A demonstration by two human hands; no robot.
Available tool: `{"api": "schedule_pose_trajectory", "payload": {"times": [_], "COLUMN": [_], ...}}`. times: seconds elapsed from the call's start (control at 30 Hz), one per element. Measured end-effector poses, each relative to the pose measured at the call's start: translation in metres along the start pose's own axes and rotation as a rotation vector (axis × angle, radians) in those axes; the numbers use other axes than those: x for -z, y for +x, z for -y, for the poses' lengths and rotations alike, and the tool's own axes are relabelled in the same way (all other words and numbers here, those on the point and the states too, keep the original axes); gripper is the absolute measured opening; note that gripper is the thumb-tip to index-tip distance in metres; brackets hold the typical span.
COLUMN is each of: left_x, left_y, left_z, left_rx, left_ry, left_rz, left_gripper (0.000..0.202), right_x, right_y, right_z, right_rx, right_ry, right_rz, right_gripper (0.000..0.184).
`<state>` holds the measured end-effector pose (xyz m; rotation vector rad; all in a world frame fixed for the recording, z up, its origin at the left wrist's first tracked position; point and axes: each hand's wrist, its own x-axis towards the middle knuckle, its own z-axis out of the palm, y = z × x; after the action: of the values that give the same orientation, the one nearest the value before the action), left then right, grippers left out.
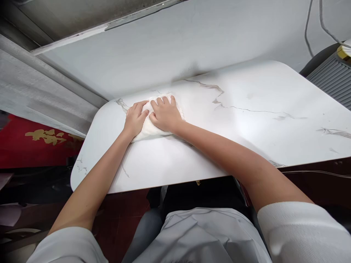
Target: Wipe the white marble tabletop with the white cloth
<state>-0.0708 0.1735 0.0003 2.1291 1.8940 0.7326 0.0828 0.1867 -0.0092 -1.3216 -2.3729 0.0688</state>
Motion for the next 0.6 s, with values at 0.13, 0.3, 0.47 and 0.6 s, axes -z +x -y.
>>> {"api": "schedule_pose_trajectory", "payload": {"times": [0.13,0.3,0.47,0.6], "left_x": [-0.004,-0.013,-0.021,-0.027], "left_y": [0.016,0.047,0.079,0.101], "left_z": [0.002,0.008,0.016,0.023], "left_rx": [0.014,0.052,0.045,0.024], "left_ry": [0.004,0.016,-0.020,-0.042], "left_rz": [-0.016,-0.052,-0.074,-0.088], "left_gripper": [0.041,0.038,0.036,0.033], "right_x": [-0.003,-0.008,-0.011,-0.010], "right_y": [0.016,0.047,0.073,0.088], "right_z": [-0.014,-0.037,-0.053,-0.060], "right_rx": [0.026,0.063,0.017,-0.009], "right_ry": [0.034,0.072,0.040,-0.028], "right_rz": [0.000,0.010,0.016,0.022], "right_gripper": [0.039,0.040,0.040,0.045]}}
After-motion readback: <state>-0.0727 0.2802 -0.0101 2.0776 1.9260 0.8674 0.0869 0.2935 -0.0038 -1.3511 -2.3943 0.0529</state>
